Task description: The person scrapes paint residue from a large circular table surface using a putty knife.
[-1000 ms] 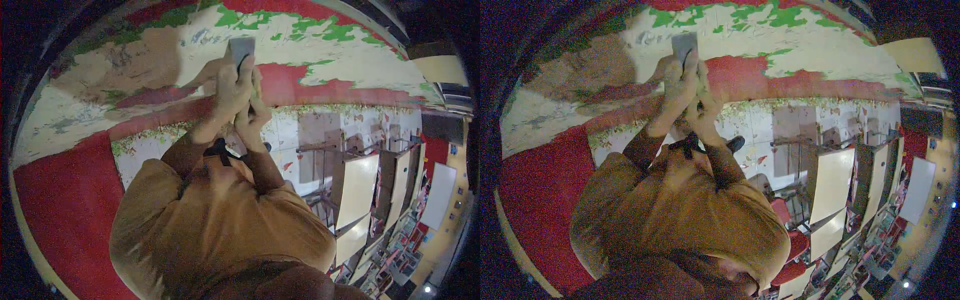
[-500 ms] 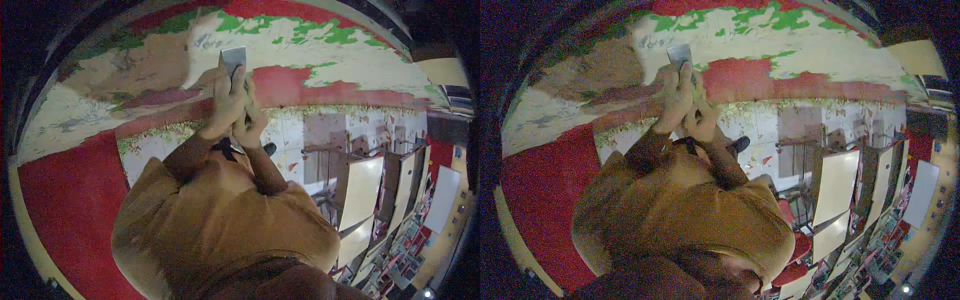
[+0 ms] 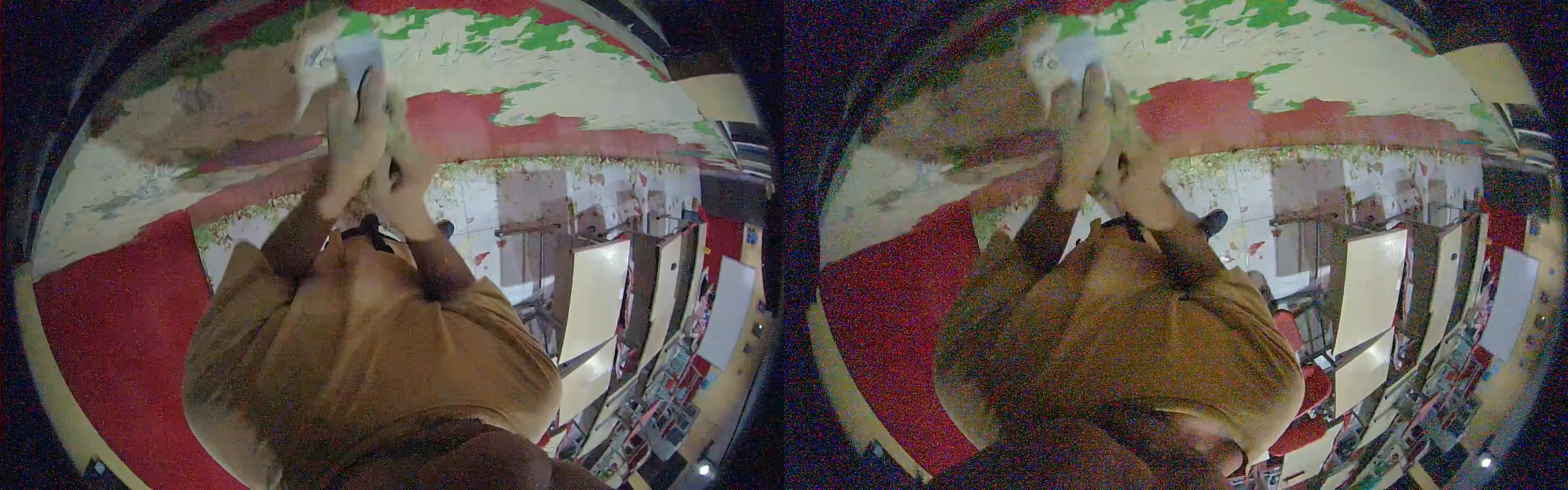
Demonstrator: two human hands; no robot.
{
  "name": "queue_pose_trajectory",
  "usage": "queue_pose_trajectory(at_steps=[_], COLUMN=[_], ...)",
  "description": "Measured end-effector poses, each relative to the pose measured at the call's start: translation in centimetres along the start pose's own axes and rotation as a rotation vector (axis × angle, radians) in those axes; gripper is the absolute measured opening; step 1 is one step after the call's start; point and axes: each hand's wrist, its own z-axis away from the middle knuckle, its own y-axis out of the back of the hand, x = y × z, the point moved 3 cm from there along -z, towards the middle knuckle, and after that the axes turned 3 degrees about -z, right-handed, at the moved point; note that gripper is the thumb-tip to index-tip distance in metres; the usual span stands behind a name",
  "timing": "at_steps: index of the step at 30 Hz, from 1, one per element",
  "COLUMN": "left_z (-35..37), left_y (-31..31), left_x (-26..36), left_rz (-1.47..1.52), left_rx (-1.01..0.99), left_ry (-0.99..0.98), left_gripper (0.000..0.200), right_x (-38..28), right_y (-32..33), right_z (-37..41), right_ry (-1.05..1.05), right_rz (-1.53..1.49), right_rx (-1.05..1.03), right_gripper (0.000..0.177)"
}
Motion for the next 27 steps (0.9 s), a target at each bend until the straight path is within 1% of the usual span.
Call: queue_pose_trajectory(at_steps=[1,4,6,7,8,9,10,11,12,14,16,17,19,20,22,23,25,26,27], left_z=[0.4,-0.1,-1.3,-1.4,-0.7,0.1,0.0,-0.1,-0.4,-0.9,-0.8,-0.4,-1.0,-1.3,-0.3,-0.8,-0.7,-1.2,-1.2], left_y=[-0.2,-0.2,-0.1,-0.2,-0.2,-0.2,-0.2,-0.2,-0.3,-0.7,-0.9,-1.0,-0.9,-0.9,-1.1,-1.1,-1.4,-1.4,-2.0], left_x=[-0.6,-0.5,2.2,1.9,0.9,-0.9,-1.7,-2.6,-1.5,1.7,-1.1,-2.3,-2.1,-2.2,-1.6,-0.7,0.9,-0.4,-3.3], left_rz=[-0.040,-0.036,-0.043,0.129,0.024,-0.084,-0.048,-0.010,-0.027,-0.055,-0.143,-0.276,-0.358,-0.304,-0.423,-0.604,-0.970,-0.569,-0.174], left_rx=[0.096,0.088,0.031,-0.041,0.037,0.113,0.121,0.130,0.104,0.047,0.128,0.272,0.296,0.170,0.091,0.160,0.286,0.196,0.100], left_ry=[-0.110,-0.232,-0.273,-0.161,-0.172,-0.205,-0.158,-0.111,-0.131,-0.155,-0.424,-0.508,-0.505,-0.406,-0.434,-0.605,-0.936,-0.679,-0.416], left_gripper=[0.033,0.044,0.042,0.042,0.044,0.046,0.047,0.047,0.044,0.038,0.038,0.037,0.029,0.027,0.030,0.030,0.032,0.029,0.028], right_x=[-0.3,0.4,0.1,-0.3,-0.5,-0.8,-1.1,-0.7,-0.4,0.5,0.5,0.6,1.2,1.7,1.0,0.3,0.4,1.1,2.0], right_y=[0.0,-0.2,-0.2,0.0,0.1,0.1,0.4,0.5,0.6,0.8,1.0,1.0,0.5,0.7,1.1,1.0,1.2,1.2,0.8], right_z=[-0.2,-1.1,-1.7,-1.8,-2.1,-2.1,-1.7,-1.8,-1.9,-2.0,-1.2,-0.8,-0.5,-0.3,-1.4,-2.9,-2.1,-1.0,-0.1], right_ry=[0.076,0.081,0.038,0.011,-0.003,0.063,0.131,0.130,0.129,-0.017,-0.008,0.000,0.004,0.006,0.020,0.051,0.044,0.048,0.055], right_rz=[-0.039,-0.010,-0.034,-0.046,-0.061,-0.061,-0.064,-0.068,-0.072,-0.071,-0.030,-0.013,-0.060,-0.074,-0.059,-0.037,-0.058,-0.072,-0.088], right_rx=[0.062,0.057,0.019,-0.003,-0.023,0.005,0.033,0.030,0.028,-0.023,-0.017,-0.009,0.081,0.084,0.123,0.160,0.115,0.146,0.173], right_gripper=[0.026,0.008,0.007,0.006,0.006,0.006,0.006,0.007,0.009,0.016,0.019,0.021,0.018,0.016,0.019,0.019,0.021,0.021,0.023])
